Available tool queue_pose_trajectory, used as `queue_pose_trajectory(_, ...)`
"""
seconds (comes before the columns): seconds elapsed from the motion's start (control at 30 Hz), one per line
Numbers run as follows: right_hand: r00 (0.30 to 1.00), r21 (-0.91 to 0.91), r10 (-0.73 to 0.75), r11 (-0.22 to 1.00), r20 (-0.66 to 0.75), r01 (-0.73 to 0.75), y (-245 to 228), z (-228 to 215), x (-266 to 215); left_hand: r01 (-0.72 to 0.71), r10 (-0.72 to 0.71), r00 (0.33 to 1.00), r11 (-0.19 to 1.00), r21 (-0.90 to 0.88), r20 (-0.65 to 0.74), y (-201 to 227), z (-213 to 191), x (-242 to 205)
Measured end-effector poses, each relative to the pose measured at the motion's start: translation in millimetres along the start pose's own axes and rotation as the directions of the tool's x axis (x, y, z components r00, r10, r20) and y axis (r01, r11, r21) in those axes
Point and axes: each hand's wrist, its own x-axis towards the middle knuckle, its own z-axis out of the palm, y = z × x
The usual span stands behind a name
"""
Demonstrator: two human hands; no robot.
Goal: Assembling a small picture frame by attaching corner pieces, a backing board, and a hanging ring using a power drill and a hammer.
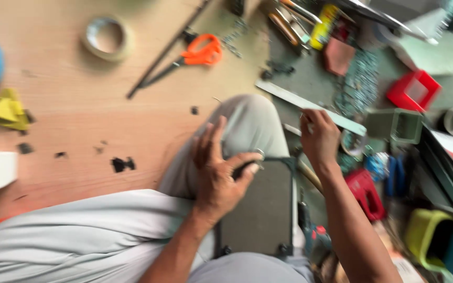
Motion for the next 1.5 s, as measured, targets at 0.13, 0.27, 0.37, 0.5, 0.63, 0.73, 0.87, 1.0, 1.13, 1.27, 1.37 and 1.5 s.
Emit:
queue_pose_trajectory(0.13,0.96,0.39,0.277,0.88,0.04,-0.27,23.9,1.6,-3.6,-0.004,0.004,1.0,1.0,-0.03,0.006,0.5,2.0,1.5)
queue_pose_trajectory(0.27,0.86,0.699,0.423,0.522,0.285,-0.489,-4.0,-16.0,30.5,-0.015,0.017,0.999,0.998,-0.053,0.027,2.1,-1.9,0.2)
queue_pose_trajectory(0.37,0.878,0.712,0.327,0.516,0.35,-0.476,0.1,2.0,67.5,-0.018,0.02,1.0,0.997,-0.069,0.021,1.1,-1.4,3.2)
queue_pose_trajectory(0.5,0.913,0.553,0.204,0.742,0.353,-0.38,-5.6,58.1,107.4,-0.043,0.044,0.999,0.995,-0.09,0.008,-1.4,-0.7,2.7)
queue_pose_trajectory(0.63,0.955,0.342,0.049,0.927,0.294,-0.152,-10.4,106.7,147.4,-0.036,0.036,0.999,0.997,-0.069,0.002,-4.8,2.5,11.4)
queue_pose_trajectory(0.73,0.962,0.269,-0.041,0.962,0.271,-0.035,-15.7,129.6,157.9,0.003,-0.002,1.0,0.999,-0.052,0.023,-3.1,-2.3,10.1)
queue_pose_trajectory(0.87,0.955,0.266,-0.014,0.961,0.295,-0.068,-24.6,133.9,159.7,0.006,-0.004,1.0,0.997,-0.08,0.021,-3.4,-3.0,7.7)
queue_pose_trajectory(1.0,0.945,0.22,-0.097,0.975,0.313,0.027,31.8,121.5,158.8,0.032,-0.031,0.999,0.995,-0.097,0.005,-4.3,-2.7,10.7)
queue_pose_trajectory(1.13,0.97,0.155,-0.114,0.985,0.214,0.081,154.9,46.2,130.9,0.039,-0.037,0.999,0.994,-0.098,0.017,-3.8,-3.2,2.7)
queue_pose_trajectory(1.27,0.984,0.49,0.067,0.86,0.167,-0.141,162.9,-90.0,106.6,0.032,-0.03,0.999,0.99,-0.139,0.01,-3.8,-2.5,2.9)
queue_pose_trajectory(1.37,0.964,0.701,0.216,0.663,0.156,-0.262,59.5,-142.3,72.1,0.028,-0.026,1.0,0.992,-0.125,0.016,-3.7,-2.3,1.8)
queue_pose_trajectory(1.5,0.905,0.857,0.37,0.376,0.209,-0.352,-62.4,-111.0,-7.5,0.035,-0.033,0.999,0.992,-0.123,0.013,-4.6,0.6,-0.7)
